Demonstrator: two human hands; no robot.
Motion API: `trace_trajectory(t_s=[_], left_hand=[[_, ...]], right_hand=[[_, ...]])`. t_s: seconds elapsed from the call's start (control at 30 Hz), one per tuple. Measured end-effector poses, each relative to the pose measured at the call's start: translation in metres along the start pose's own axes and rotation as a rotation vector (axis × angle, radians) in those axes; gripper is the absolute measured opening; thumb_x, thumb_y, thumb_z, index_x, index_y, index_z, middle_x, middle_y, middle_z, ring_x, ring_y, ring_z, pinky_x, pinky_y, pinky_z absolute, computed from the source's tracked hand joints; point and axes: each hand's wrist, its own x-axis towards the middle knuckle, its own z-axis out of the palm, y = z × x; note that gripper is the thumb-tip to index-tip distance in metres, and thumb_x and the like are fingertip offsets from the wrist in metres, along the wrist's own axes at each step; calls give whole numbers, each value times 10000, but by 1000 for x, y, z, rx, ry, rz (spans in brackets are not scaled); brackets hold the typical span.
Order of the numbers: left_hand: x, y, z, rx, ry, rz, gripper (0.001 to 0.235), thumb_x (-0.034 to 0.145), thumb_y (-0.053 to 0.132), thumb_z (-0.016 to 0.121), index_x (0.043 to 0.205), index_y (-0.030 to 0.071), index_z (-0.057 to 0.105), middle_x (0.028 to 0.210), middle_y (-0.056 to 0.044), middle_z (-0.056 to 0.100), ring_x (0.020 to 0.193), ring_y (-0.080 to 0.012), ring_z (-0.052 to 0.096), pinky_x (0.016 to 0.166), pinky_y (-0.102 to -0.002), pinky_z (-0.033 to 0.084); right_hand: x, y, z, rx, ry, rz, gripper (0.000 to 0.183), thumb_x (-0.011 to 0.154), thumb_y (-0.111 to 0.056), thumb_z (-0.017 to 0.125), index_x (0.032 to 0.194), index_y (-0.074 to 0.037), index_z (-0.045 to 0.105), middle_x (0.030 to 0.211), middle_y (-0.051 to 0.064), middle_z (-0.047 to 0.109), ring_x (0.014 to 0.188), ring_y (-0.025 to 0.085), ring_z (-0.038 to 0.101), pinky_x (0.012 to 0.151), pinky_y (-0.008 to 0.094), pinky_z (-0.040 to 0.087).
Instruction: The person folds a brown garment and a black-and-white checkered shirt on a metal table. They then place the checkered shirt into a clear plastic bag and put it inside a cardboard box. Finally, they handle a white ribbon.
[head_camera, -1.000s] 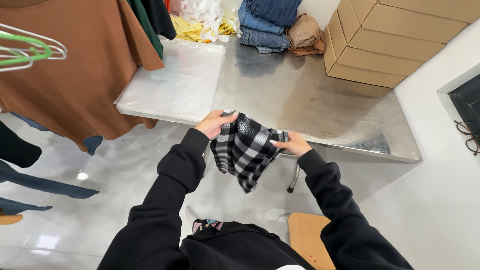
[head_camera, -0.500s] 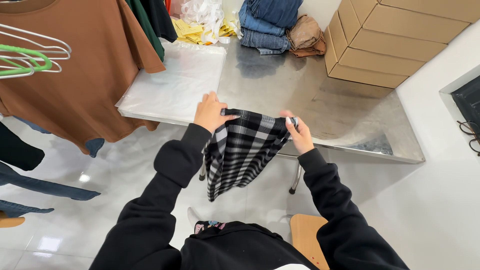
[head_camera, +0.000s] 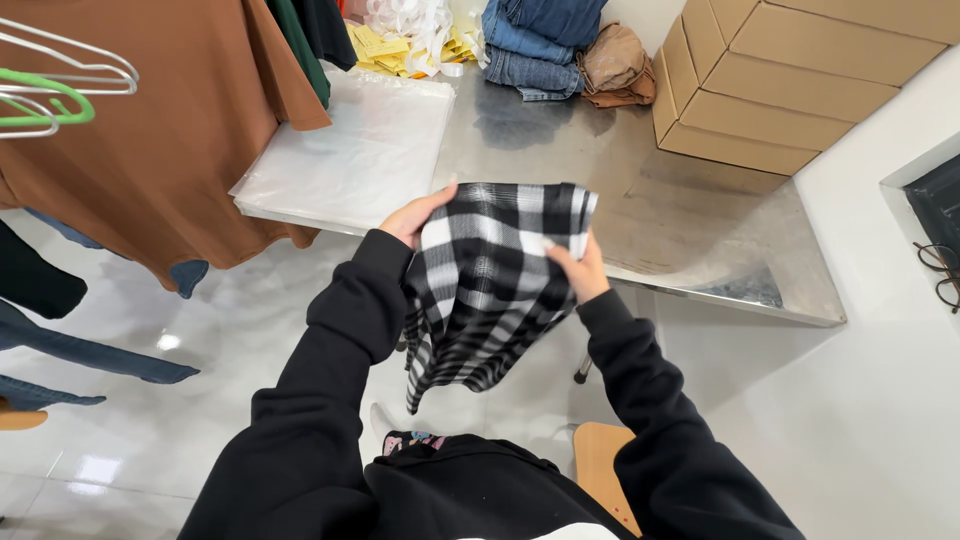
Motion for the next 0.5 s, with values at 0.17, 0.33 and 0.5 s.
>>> trace_trajectory(t_s=[0.17, 0.33, 0.5], left_hand=[[-8, -46, -7, -103, -52, -20, 888, 829, 717, 701, 1383, 37, 564, 1306, -156, 645, 1160, -275, 666, 1007, -444, 545], [-14, -99, 1, -209, -44, -158, 868, 834, 707, 696, 1375, 38, 581, 1308, -157, 655, 1196, -282, 649, 1058, -443, 510], [-31, -88, 41, -115, 127, -75, 810, 719, 165, 936, 1326, -129, 487, 1130, -242, 680, 970, -318, 720, 793, -487, 609]], right_hand=[[12, -48, 8, 492, 195, 420, 455, 892, -90, 775, 1295, -45, 569, 1127, 151, 703, 967, 262, 741, 833, 420, 637], [19, 4, -24, 683, 206, 709, 201, 922, -74, 728, 1028, 83, 660, 891, 196, 761, 810, 245, 784, 737, 357, 641], [11, 13, -42, 732, 201, 735, 381, 928, -358, 762, 1075, -11, 704, 1017, 178, 763, 897, 297, 766, 806, 403, 656]])
